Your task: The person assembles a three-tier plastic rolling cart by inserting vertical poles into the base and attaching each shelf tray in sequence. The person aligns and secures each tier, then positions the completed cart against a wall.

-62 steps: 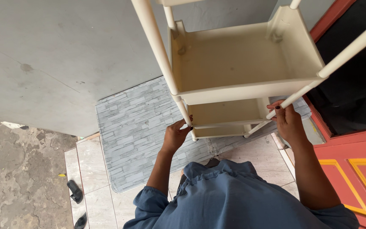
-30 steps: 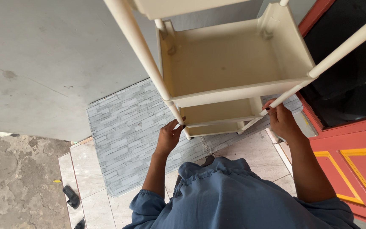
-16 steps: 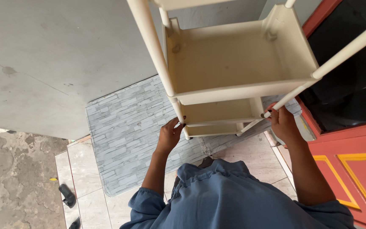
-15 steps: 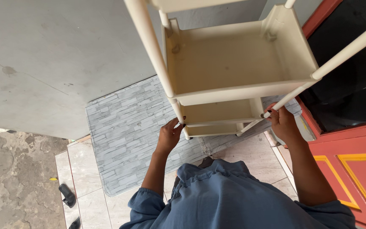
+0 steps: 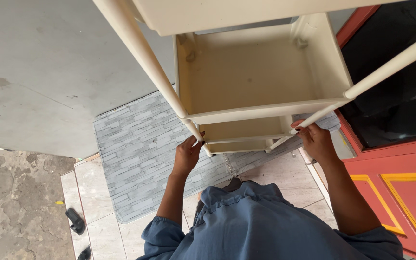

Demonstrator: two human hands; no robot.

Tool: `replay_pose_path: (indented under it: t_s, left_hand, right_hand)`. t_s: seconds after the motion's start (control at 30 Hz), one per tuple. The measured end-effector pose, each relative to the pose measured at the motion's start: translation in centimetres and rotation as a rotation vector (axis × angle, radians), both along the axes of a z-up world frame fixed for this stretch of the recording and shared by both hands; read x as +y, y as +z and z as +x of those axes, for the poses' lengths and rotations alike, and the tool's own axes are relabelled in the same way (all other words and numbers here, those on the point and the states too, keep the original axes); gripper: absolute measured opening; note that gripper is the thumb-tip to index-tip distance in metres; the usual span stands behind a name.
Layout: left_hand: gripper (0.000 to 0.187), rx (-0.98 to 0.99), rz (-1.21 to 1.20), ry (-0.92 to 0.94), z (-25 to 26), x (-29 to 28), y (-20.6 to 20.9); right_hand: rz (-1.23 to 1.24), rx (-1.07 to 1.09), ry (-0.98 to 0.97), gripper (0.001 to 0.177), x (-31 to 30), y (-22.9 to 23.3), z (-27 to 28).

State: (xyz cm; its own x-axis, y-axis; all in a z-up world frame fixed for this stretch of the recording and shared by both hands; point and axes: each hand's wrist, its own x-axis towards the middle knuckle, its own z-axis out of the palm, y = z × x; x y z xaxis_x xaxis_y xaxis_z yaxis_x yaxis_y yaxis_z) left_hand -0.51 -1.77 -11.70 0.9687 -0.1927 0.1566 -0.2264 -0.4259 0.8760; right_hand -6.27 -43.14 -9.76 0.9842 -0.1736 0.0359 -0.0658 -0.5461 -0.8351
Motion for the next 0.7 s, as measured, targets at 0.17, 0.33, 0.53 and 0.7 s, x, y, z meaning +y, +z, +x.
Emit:
replay_pose_path:
  t_s: [0.17, 0.33, 0.53, 0.7]
  left_hand:
    - [0.034, -0.313, -0.093, 0.074, -0.2, -1.0, -0.1]
    - [0.025, 0.08, -0.132, 0.17, 0.3, -1.9, -1.5]
    - [0.031, 0.175, -0.085, 0.217, 3.9, -0.7, -3.5]
    - [0.032, 0.152, -0.146, 0.222, 9.1, 2.2, -5.1]
  right_hand:
    - [0.067, -0.067, -0.005, 0.021, -0.2, -0.9, 0.4]
    - [0.094, 0.123, -0.032, 0.022, -0.4, -2.2, 1.4]
    - [-0.066, 0.03, 0.009, 0.014, 0.6, -3.6, 2.9]
    - [-0.029, -0.132, 0.122, 0.012, 3.2, -4.4, 6.9]
